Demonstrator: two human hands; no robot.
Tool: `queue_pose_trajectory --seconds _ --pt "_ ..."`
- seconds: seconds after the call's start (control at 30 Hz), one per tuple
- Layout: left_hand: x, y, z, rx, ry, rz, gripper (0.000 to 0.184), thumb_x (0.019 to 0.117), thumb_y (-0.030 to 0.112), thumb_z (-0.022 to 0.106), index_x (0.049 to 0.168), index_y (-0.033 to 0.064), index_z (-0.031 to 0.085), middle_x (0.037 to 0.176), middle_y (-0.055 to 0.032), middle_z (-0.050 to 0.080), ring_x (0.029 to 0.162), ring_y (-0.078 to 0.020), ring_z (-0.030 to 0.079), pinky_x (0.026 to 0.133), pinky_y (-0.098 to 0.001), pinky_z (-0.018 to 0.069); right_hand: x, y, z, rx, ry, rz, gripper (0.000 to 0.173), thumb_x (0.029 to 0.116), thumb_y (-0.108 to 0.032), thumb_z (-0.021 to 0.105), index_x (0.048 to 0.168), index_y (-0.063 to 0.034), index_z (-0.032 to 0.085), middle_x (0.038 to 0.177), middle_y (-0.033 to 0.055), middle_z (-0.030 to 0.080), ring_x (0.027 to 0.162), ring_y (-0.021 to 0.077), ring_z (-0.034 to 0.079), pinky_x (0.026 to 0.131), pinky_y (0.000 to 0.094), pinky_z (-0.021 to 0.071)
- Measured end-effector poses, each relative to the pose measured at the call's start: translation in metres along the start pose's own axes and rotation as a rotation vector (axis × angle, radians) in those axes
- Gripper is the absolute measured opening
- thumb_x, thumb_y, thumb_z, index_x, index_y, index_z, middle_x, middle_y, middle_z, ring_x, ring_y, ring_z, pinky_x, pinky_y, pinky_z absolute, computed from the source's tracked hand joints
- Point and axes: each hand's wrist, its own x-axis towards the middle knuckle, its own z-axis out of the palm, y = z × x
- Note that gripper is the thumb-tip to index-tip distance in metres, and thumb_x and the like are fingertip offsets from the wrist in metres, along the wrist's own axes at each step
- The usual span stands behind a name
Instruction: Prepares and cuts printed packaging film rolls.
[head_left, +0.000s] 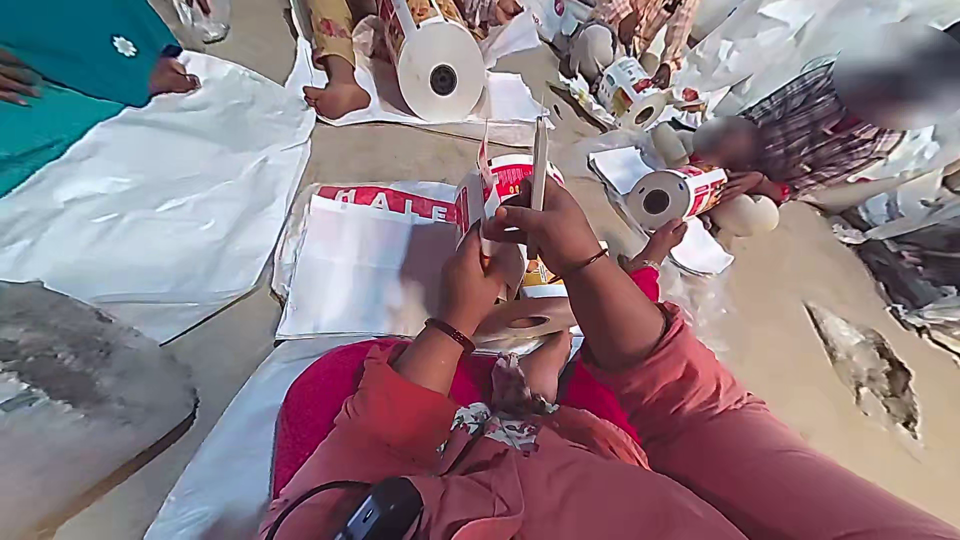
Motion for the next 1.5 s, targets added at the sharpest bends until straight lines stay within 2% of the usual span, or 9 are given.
queue_pose_trajectory --seconds 0.2,0.4,0.53,0.73,0.87,1.03,1.2,1.33,1.5 --pt "0.026 -0.027 -0.024 -0.285 0.113 -0.198 0.049 0.0893 0.003 0.065 0.137 -0.0034 0.055 0.124 -0.0193 0.068 0.115 -0.0238 0.067 0.101 -0.0461 0.0544 -0.035 0.011 -0.053 -0.163 0.324 -0.125 0.031 0.0948 -0.005 0.065 0.12 -0.0035 0.047 0.097 0.0068 0.067 0.079 0.015 0.069 0.068 0.0323 0.0611" --pt "0.024 -0.025 -0.019 -0.348 0.167 -0.127 0.073 0.0883 0.01 0.068 0.154 0.0032 0.036 0.139 -0.017 0.059 0.124 -0.0185 0.062 0.106 -0.0383 0.0518 -0.066 0.054 -0.096 -0.366 0.424 0.198 0.025 0.0952 -0.013 0.066 0.115 -0.002 0.054 0.091 0.0078 0.067 0.066 0.0135 0.061 0.057 0.0324 0.0519" --pt "-0.007 -0.001 0.001 -0.102 -0.013 0.037 0.091 0.0897 0.017 0.076 0.161 0.0048 0.021 0.139 -0.0261 0.058 0.121 -0.0364 0.063 0.1 -0.0535 0.0532 -0.073 0.059 -0.092 -0.792 0.342 0.247 0.033 0.092 -0.024 0.072 0.114 -0.0011 0.062 0.096 0.0169 0.067 0.088 0.033 0.067 0.08 0.0581 0.0529" --pt "-0.025 -0.003 0.043 0.221 -0.255 0.274 0.098 0.0842 0.044 0.081 0.159 0.004 0.032 0.155 -0.0216 0.046 0.144 -0.0384 0.044 0.117 -0.0557 0.0385 -0.063 0.044 -0.082 -0.903 0.315 0.299 0.038 0.0923 -0.017 0.07 0.124 0.0012 0.058 0.102 0.0217 0.068 0.098 0.0381 0.067 0.085 0.0599 0.052" --pt "-0.025 -0.003 0.046 0.259 -0.241 0.308 0.087 0.0881 0.043 0.078 0.154 0.0012 0.039 0.156 -0.0223 0.045 0.148 -0.0365 0.04 0.12 -0.0525 0.0351 -0.054 0.047 -0.082 -0.686 0.356 0.276 0.034 0.0875 -0.01 0.073 0.116 0.0015 0.059 0.098 0.0188 0.066 0.091 0.0314 0.066 0.081 0.0541 0.0527" --pt "-0.022 0.001 0.039 0.206 -0.178 0.181 0.08 0.0923 0.042 0.073 0.155 0.0042 0.041 0.146 -0.02 0.057 0.129 -0.0366 0.06 0.107 -0.0565 0.0483 -0.06 0.04 -0.055 -0.049 0.281 0.058 0.026 0.0901 -0.008 0.072 0.109 -0.0063 0.053 0.082 0.0061 0.062 0.067 0.0134 0.06 0.061 0.0315 0.0535" --pt "-0.01 -0.002 0.024 0.203 -0.066 0.106 0.038 0.1083 0.028 0.05 0.101 -0.0061 0.066 0.085 -0.0236 0.069 0.08 -0.0399 0.07 0.074 -0.0612 0.0548 -0.022 0.041 -0.028 0.064 0.265 0.028 0.028 0.0885 -0.001 0.074 0.105 -0.0017 0.052 0.085 0.0095 0.067 0.074 0.0161 0.069 0.071 0.0343 0.0611" --pt "-0.001 -0.005 0.015 0.058 0.036 0.002 0.037 0.1085 0.025 0.051 0.113 -0.0078 0.067 0.103 -0.0261 0.072 0.101 -0.0386 0.071 0.092 -0.0604 0.052 -0.038 0.037 -0.027 0.079 0.241 0.073 0.035 0.0958 -0.005 0.068 0.124 -0.0018 0.049 0.101 0.0105 0.072 0.087 0.0175 0.072 0.079 0.0345 0.0607" --pt "0.01 -0.016 0.009 -0.064 0.187 -0.135 0.039 0.1085 0.031 0.051 0.12 -0.0036 0.065 0.108 -0.0217 0.071 0.106 -0.0318 0.069 0.097 -0.0564 0.0512 -0.039 0.066 -0.05 0.191 0.313 0.091 0.031 0.0976 -0.005 0.065 0.121 -0.0003 0.045 0.086 0.0128 0.065 0.064 0.0195 0.067 0.059 0.0342 0.0604"
